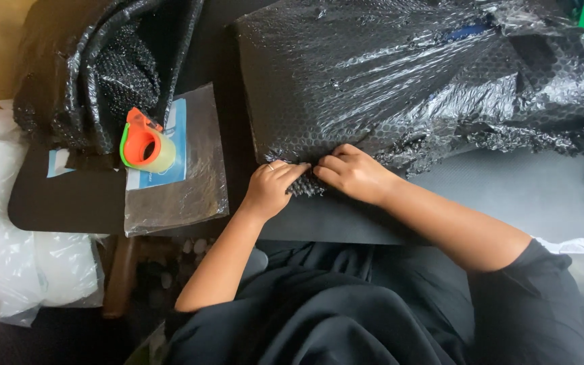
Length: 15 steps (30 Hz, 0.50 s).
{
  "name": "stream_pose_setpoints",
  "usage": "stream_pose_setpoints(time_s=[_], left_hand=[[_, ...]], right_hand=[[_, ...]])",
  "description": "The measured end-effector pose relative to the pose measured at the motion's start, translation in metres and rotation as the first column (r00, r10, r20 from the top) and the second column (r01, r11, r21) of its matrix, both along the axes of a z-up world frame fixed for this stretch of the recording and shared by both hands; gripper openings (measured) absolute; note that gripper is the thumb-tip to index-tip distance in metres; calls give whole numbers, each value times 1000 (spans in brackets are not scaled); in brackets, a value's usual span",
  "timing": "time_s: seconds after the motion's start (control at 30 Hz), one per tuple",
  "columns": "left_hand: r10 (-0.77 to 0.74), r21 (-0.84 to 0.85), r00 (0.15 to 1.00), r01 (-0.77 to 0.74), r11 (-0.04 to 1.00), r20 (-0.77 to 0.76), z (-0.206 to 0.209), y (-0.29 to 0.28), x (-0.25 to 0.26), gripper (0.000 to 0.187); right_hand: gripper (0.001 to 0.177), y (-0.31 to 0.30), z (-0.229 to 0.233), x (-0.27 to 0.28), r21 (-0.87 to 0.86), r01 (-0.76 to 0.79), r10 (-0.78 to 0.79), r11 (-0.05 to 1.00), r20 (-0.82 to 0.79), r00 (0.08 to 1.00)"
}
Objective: Wrapping a pillow in black bubble wrap and cleaning it with a duster.
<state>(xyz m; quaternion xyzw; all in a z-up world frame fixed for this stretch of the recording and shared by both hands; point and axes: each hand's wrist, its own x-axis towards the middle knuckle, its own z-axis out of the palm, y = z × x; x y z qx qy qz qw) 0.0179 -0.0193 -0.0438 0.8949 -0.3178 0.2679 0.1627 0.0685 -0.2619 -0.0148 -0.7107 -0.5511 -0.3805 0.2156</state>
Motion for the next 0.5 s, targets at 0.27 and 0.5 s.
stream_pose_setpoints(time_s=[0.27, 0.5], left_hand=[[162, -22, 973, -161, 987, 164, -27, 18, 23, 19], [216, -102, 910, -192, 976, 353, 3, 18, 20, 11]], right_hand=[[21, 0, 44, 13, 19, 12, -14, 1000, 115, 993], [27, 27, 20, 49, 134, 34, -34, 990, -4, 999]])
